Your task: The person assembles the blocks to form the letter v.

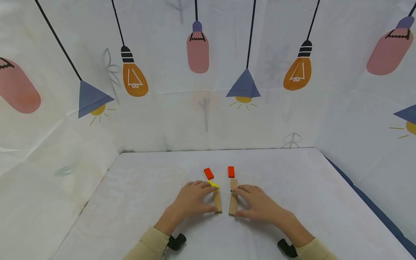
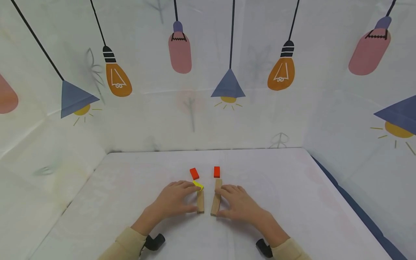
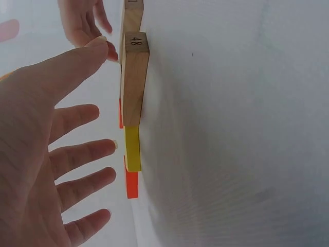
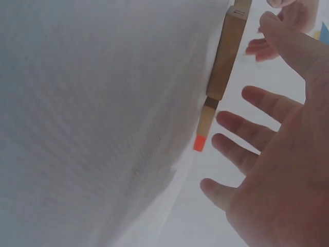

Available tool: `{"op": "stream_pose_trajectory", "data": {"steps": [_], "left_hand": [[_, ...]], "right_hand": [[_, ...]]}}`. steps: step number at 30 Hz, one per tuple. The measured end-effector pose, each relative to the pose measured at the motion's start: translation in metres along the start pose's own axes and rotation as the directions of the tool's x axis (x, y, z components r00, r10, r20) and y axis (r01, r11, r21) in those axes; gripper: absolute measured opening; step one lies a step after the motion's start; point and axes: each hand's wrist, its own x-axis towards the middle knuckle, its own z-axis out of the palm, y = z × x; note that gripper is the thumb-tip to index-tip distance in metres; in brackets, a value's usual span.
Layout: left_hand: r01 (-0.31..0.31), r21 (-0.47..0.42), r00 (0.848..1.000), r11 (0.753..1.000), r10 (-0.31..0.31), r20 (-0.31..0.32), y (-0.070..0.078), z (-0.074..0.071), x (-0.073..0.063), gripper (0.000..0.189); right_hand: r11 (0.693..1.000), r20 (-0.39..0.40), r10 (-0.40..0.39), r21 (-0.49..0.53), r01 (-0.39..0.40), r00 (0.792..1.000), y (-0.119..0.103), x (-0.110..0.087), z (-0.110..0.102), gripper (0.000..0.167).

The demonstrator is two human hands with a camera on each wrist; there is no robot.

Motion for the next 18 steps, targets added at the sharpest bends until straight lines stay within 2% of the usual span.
{"op": "stream_pose_trajectory", "data": {"steps": [7,18], "left_hand": [[-0.015,0.007,1.000,1.000,0.015,0.022,0.0046,0.0035,0.0008,0.066],[-0.035,0.019,0.999,0.999,0.034,0.004,0.0084,0.0067,0.0012,0.060]], "right_hand": [[1.000,0.015,-0.002,-0.002,0.002,1.000,-0.0023,0.0013,0.0022,0.064],[0.999,-0.003,-0.024,-0.028,0.023,1.000,-0.0077,0.0038,0.0031,0.053]]}}
